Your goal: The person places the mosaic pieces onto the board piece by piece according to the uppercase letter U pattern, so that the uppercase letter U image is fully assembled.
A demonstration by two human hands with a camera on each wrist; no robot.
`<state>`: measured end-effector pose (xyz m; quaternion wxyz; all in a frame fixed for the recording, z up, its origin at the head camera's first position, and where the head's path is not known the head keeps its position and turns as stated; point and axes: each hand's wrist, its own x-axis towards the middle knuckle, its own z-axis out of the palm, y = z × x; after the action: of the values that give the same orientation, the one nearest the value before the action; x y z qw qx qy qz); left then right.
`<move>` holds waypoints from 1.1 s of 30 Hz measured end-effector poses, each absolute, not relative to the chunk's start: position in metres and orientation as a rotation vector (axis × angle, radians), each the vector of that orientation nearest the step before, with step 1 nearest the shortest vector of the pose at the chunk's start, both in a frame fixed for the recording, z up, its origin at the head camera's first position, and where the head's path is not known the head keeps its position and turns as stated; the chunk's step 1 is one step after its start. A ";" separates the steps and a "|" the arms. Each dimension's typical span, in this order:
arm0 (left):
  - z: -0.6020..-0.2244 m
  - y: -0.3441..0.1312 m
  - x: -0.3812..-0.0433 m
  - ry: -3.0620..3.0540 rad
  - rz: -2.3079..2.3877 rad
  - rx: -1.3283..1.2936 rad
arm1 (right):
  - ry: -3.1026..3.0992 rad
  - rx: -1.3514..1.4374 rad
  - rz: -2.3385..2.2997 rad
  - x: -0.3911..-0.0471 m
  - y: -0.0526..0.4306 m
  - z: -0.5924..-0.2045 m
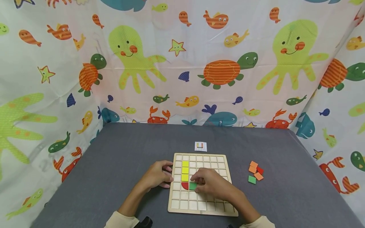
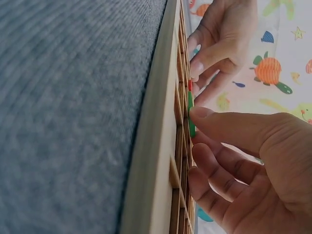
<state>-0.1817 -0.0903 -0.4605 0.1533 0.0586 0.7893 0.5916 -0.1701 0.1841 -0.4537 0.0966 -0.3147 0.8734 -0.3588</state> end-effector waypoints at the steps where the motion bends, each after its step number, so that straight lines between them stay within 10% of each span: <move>1: -0.460 -0.090 -0.182 2.263 1.698 0.172 | 2.588 -0.936 -1.059 -0.170 0.184 -0.453; 33: -0.459 -0.089 -0.181 2.264 1.703 0.186 | 2.723 -0.628 -1.144 -0.160 0.274 -0.447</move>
<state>-0.1811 -0.0890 -0.4593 0.1506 0.0649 0.7882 0.5931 -0.1596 0.2740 -0.4475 0.0611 -0.2075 0.9001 -0.3783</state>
